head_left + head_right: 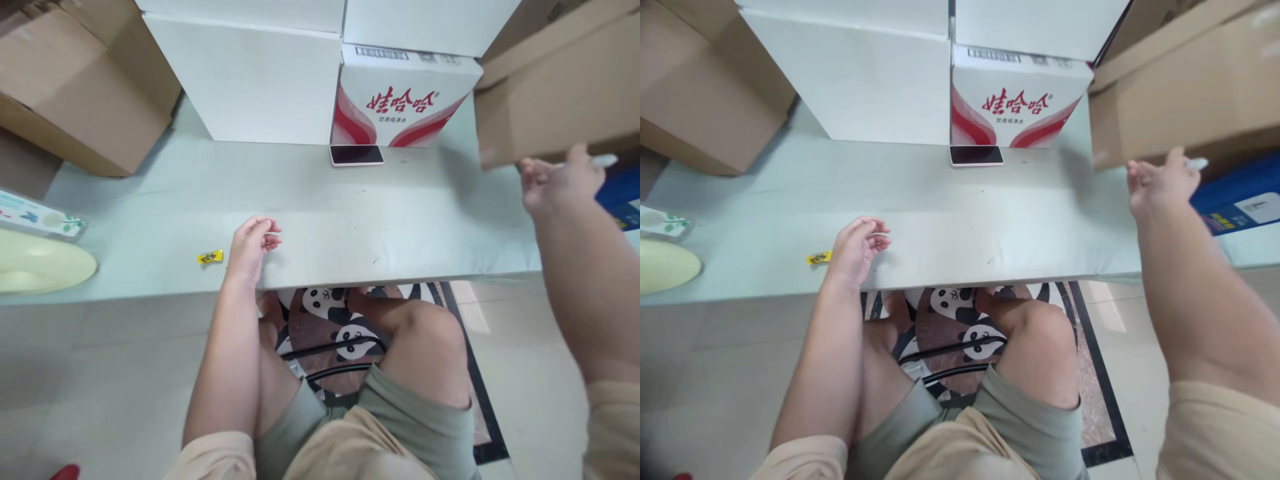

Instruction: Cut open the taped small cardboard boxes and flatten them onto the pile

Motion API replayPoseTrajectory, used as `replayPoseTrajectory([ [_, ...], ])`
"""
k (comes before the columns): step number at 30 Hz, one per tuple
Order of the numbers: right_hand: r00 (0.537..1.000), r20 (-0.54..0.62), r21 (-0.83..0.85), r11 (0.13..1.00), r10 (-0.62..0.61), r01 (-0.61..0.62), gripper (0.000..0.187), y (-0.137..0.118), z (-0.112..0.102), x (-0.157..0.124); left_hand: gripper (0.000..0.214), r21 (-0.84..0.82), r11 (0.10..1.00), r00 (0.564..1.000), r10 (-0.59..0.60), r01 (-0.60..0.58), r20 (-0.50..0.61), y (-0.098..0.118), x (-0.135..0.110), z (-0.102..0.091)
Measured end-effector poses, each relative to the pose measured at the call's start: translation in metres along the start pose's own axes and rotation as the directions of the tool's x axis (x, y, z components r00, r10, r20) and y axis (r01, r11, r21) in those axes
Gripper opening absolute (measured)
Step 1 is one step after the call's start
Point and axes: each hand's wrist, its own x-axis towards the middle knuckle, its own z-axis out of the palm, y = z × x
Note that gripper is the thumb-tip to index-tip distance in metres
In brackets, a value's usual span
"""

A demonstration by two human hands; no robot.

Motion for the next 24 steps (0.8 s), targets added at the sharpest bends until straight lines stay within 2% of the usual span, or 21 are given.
replayPoseTrajectory([
  [1,0.989,-0.051,0.036,0.990,0.140,-0.138,0.031,-0.009,0.014,0.006,0.025,-0.001,1.000,1.000,0.003,-0.003,-0.001,0.001,0.000,0.000],
  [2,0.984,-0.047,0.052,0.984,0.170,-0.168,0.029,-0.014,0.025,0.005,0.026,-0.004,1.000,1.000,0.004,-0.004,-0.005,0.001,0.000,0.000],
  [4,0.979,0.080,0.070,0.979,0.186,-0.192,0.025,-0.014,0.036,-0.015,0.026,-0.015,1.000,1.000,0.006,-0.006,-0.017,0.003,0.001,-0.002],
  [6,0.961,0.238,0.050,0.986,0.141,-0.157,0.020,-0.001,0.034,-0.046,0.025,-0.030,0.999,1.000,0.017,-0.017,-0.024,0.005,0.001,-0.006],
  [9,0.895,0.420,-0.015,0.987,0.154,-0.163,0.017,0.027,0.018,-0.088,0.021,-0.060,0.998,0.999,0.029,-0.031,-0.027,0.008,-0.001,-0.011],
  [12,0.820,0.549,-0.081,0.987,0.159,-0.137,0.017,0.041,0.005,-0.113,0.018,-0.079,0.997,1.000,0.015,-0.017,-0.025,0.009,-0.005,-0.015],
  [15,0.748,0.647,-0.160,0.985,0.149,-0.059,0.023,0.035,0.001,-0.129,0.016,-0.112,0.993,0.999,0.030,-0.033,-0.028,0.010,-0.012,-0.019],
  [18,0.676,0.724,-0.250,0.966,0.137,0.072,0.030,0.020,0.012,-0.147,0.011,-0.163,0.982,0.995,0.092,-0.097,-0.038,0.010,-0.017,-0.026],
  [21,0.595,0.791,-0.338,0.912,0.141,0.233,0.044,0.006,0.042,-0.168,0.008,-0.225,0.961,0.987,0.152,-0.160,-0.054,0.009,-0.019,-0.038],
  [24,0.520,0.851,-0.332,0.845,0.076,0.420,0.049,-0.001,0.090,-0.194,0.009,-0.285,0.938,0.980,0.181,-0.199,-0.086,0.010,-0.020,-0.054],
])
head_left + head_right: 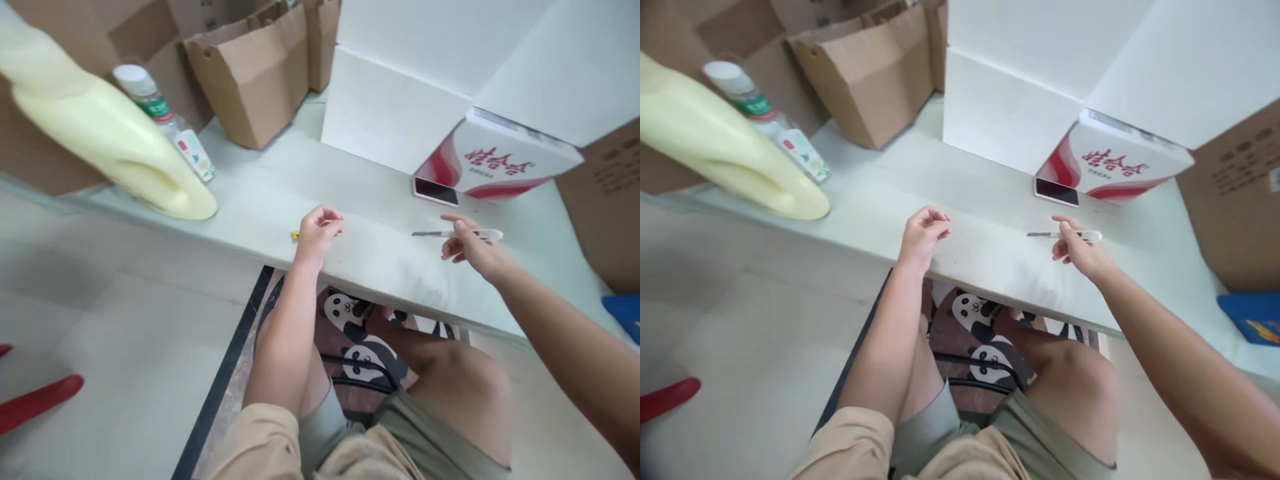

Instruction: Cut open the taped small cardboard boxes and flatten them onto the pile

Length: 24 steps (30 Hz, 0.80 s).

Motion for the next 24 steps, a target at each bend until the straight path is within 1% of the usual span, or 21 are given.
replayPoseTrajectory([
  [2,0.990,-0.013,-0.088,0.986,-0.144,0.142,0.039,-0.026,0.030,0.021,0.010,-0.036,0.999,1.000,0.013,-0.014,-0.022,0.004,0.000,-0.010],
  [3,0.975,-0.017,-0.133,0.967,-0.221,0.217,0.032,-0.041,0.046,0.031,0.010,-0.057,0.998,0.999,0.015,-0.017,-0.030,0.006,-0.001,-0.014],
  [5,0.932,0.010,-0.214,0.910,-0.362,0.355,0.022,-0.076,0.080,0.052,0.010,-0.107,0.994,0.999,0.013,-0.017,-0.039,0.011,-0.001,-0.021],
  [7,0.884,0.076,-0.228,0.855,-0.462,0.466,0.018,-0.116,0.115,0.072,0.011,-0.158,0.987,0.999,0.008,-0.016,-0.051,0.014,0.000,-0.025],
  [9,0.815,0.138,-0.204,0.789,-0.562,0.579,0.018,-0.160,0.152,0.092,0.012,-0.205,0.979,0.998,-0.005,-0.009,-0.066,0.017,0.001,-0.029],
  [11,0.742,0.165,-0.194,0.716,-0.650,0.671,0.021,-0.208,0.189,0.109,0.012,-0.249,0.968,0.997,-0.030,0.011,-0.072,0.019,0.003,-0.033],
  [13,0.651,0.158,-0.237,0.611,-0.742,0.755,0.027,-0.255,0.226,0.124,0.013,-0.295,0.955,0.996,-0.055,0.032,-0.068,0.021,0.005,-0.037],
  [14,0.618,0.160,-0.268,0.569,-0.769,0.777,0.031,-0.277,0.242,0.131,0.013,-0.307,0.951,0.996,-0.066,0.042,-0.068,0.022,0.006,-0.040],
  [15,0.564,0.192,-0.257,0.514,-0.803,0.818,0.034,-0.299,0.258,0.137,0.013,-0.312,0.949,0.995,-0.073,0.048,-0.070,0.024,0.007,-0.044],
  [16,0.519,0.214,-0.223,0.476,-0.827,0.851,0.035,-0.318,0.271,0.144,0.013,-0.309,0.950,0.994,-0.078,0.051,-0.074,0.025,0.008,-0.047],
  [17,0.514,0.234,-0.206,0.475,-0.825,0.855,0.031,-0.336,0.283,0.151,0.013,-0.302,0.952,0.994,-0.078,0.051,-0.077,0.026,0.008,-0.051],
  [18,0.518,0.245,-0.190,0.483,-0.820,0.855,0.023,-0.350,0.293,0.158,0.014,-0.296,0.954,0.994,-0.075,0.049,-0.079,0.027,0.008,-0.054],
  [20,0.542,0.258,-0.173,0.514,-0.800,0.840,0.010,-0.371,0.308,0.175,0.014,-0.293,0.955,0.995,-0.068,0.044,-0.074,0.028,0.008,-0.061],
  [22,0.544,0.217,-0.176,0.516,-0.810,0.838,0.005,-0.380,0.316,0.190,0.016,-0.293,0.955,0.994,-0.065,0.038,-0.082,0.028,0.007,-0.067],
  [24,0.522,0.150,-0.188,0.494,-0.840,0.849,0.012,-0.377,0.317,0.202,0.017,-0.287,0.957,0.993,-0.063,0.033,-0.097,0.027,0.006,-0.070],
])
